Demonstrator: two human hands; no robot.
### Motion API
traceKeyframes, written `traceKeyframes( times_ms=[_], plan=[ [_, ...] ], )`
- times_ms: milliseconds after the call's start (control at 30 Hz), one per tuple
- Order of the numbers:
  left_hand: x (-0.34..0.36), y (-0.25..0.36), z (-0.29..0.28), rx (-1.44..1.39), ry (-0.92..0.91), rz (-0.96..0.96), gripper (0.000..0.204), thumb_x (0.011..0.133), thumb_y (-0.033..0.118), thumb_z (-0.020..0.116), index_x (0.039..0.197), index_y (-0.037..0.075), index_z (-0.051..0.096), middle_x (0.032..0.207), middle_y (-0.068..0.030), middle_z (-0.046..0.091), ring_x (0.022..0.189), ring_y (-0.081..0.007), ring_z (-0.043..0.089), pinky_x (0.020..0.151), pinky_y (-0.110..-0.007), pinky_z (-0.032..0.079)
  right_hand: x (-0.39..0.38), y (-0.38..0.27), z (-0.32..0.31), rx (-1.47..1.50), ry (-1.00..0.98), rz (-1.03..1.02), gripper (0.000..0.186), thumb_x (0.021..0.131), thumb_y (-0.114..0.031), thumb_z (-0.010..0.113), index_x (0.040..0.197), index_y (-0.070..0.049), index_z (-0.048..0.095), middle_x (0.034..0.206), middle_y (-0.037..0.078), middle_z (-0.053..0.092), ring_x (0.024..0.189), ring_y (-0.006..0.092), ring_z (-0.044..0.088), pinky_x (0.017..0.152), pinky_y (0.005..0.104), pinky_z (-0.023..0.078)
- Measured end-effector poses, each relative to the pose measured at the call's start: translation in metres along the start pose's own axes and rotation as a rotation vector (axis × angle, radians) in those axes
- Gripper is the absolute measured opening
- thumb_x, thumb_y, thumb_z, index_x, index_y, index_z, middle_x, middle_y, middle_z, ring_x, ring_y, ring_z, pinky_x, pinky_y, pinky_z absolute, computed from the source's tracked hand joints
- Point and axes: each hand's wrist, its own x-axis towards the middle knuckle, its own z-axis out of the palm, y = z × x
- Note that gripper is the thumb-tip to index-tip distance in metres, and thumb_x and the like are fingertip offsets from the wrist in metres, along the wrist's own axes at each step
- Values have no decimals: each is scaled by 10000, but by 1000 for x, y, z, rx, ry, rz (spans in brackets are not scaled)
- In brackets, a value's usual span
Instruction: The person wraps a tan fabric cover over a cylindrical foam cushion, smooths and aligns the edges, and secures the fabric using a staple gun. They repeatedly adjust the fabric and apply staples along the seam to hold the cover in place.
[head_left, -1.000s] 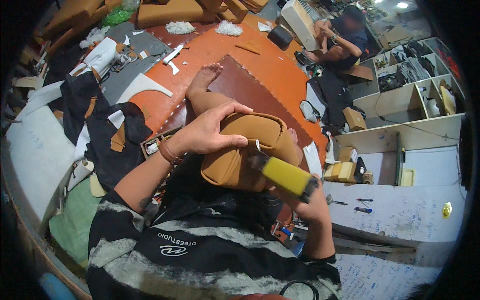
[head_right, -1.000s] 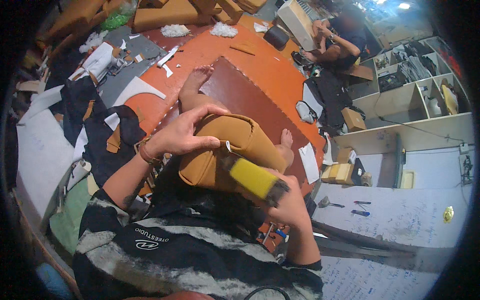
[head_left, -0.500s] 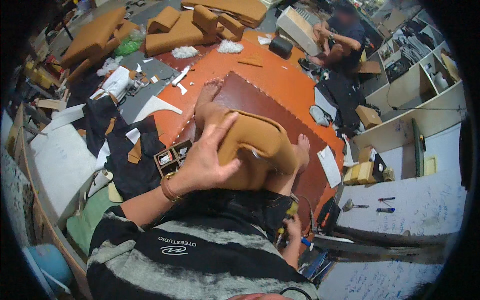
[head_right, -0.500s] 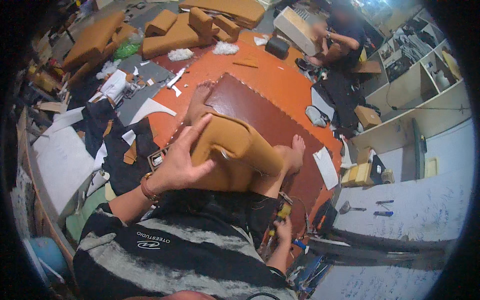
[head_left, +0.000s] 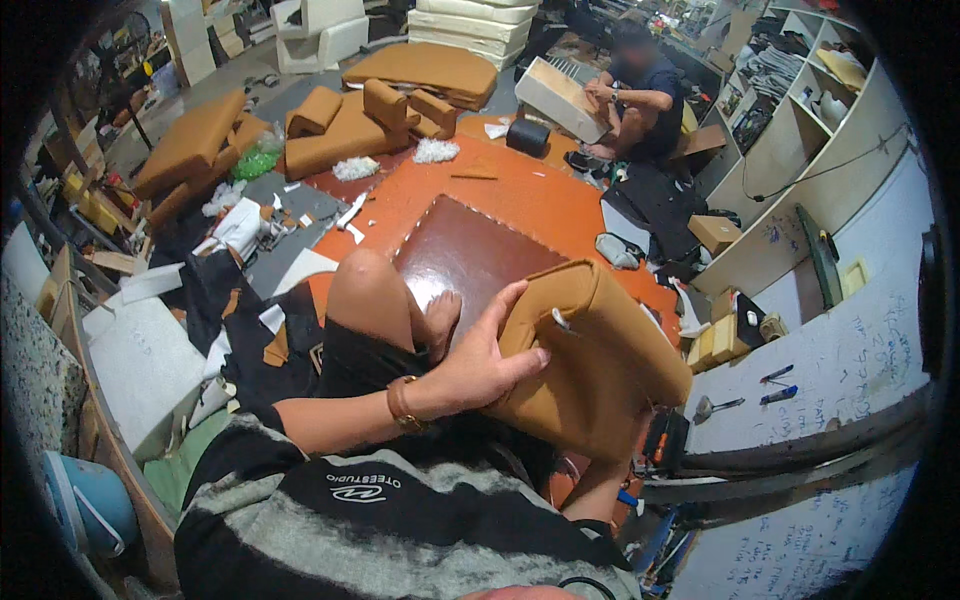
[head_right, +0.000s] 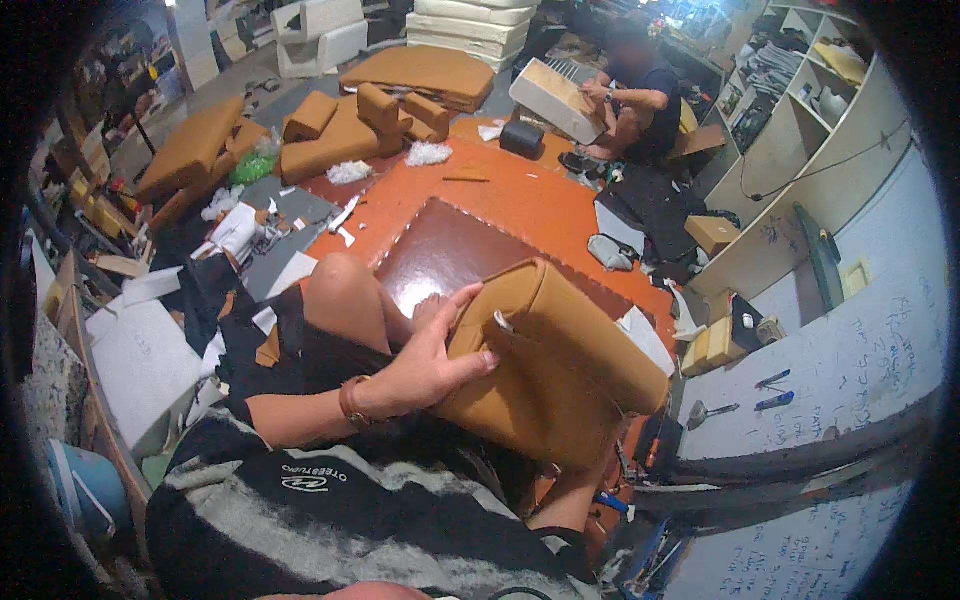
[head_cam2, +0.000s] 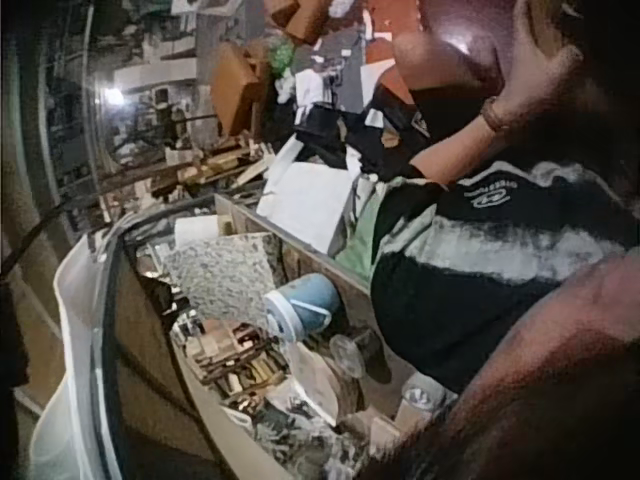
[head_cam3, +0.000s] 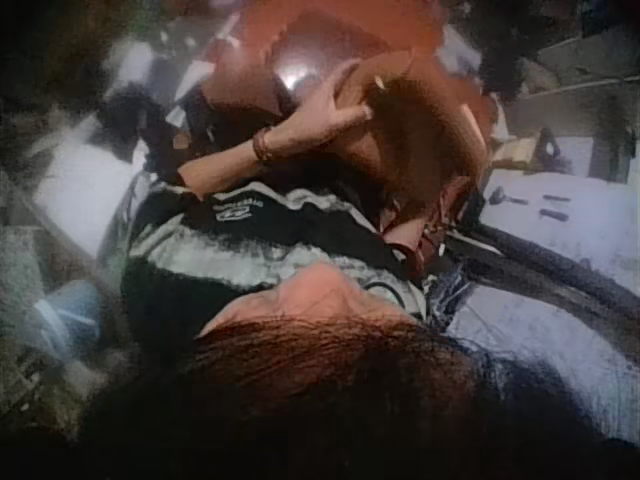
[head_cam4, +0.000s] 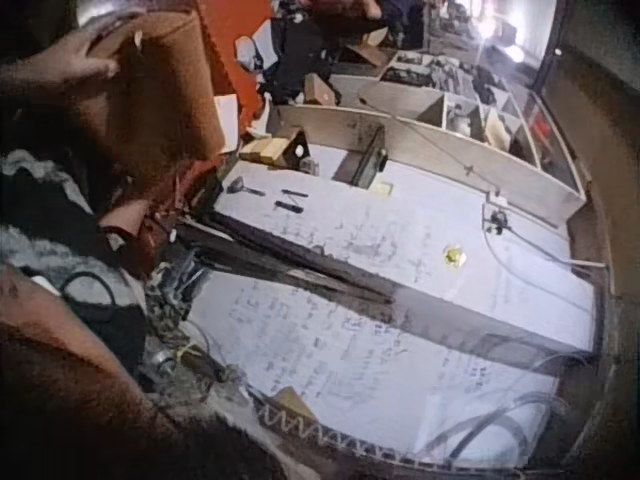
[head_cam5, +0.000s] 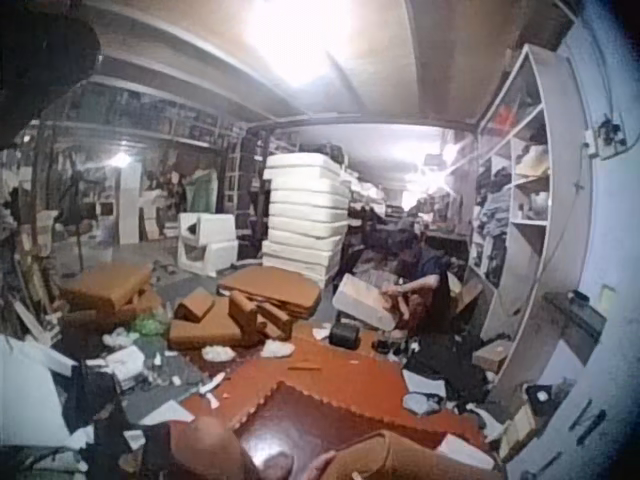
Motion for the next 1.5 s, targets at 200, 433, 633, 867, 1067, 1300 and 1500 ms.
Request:
traceKeyframes(
  times_ms=[200,433,633,867,1067,1300,1500],
  plan=[
    [-16,-50,13,-107,-90,-184,918,1003,155,754,1697,-25,181,1632,-206,444,1511,-262,459,1254,-415,387,-88,31,-28,234,114,-19,628,1101,-541,542,1512,-68,577,1436,89,660,1283,273,634,1087,433,519],
    [8,-63,-29,-312,29,-449,696,1115,298,621,1686,28,328,1548,-132,557,1394,-197,566,1175,-368,467,-90,-48,44,491,-123,-373,703,1126,-617,457,1564,-72,533,1509,91,625,1350,277,605,1141,435,495],
    [24,-93,-107,-456,380,-302,510,1157,213,508,1629,24,460,1543,-96,601,1387,-179,572,1170,-322,452,-68,-150,208,191,-396,-508,795,1105,-686,462,1605,-68,489,1572,86,584,1401,261,574,1167,440,483],
    [-5,-129,-145,-111,444,-290,560,1073,165,719,1580,-2,551,1454,-89,674,1279,-116,630,1025,-329,564,-32,-141,245,-228,-393,-487,1076,895,-419,902,1696,-22,304,1735,129,379,1617,286,326,1325,432,242],
    [-11,-111,-143,167,541,-140,415,908,95,876,1283,68,700,1302,-32,674,1121,-141,694,872,-297,614,-116,-131,249,-766,299,-1124,937,793,-220,996,1559,-24,496,1471,189,599,1287,309,610,1088,427,488],
    [-2,-106,-153,160,433,-157,439,854,54,899,1224,62,663,1290,-30,632,1122,-149,694,880,-301,616,-153,-145,320,-1008,-129,-1408,429,790,-180,931,1185,-97,785,1189,62,699,1090,324,627,986,476,500],
    [-3,-91,-150,363,478,-93,445,818,88,924,1170,65,654,1239,-26,635,1090,-160,696,849,-327,597,-138,-139,306,-1054,83,-1404,393,830,-209,900,1192,-111,784,1192,52,697,1141,321,618,1023,493,465]
  ],
)
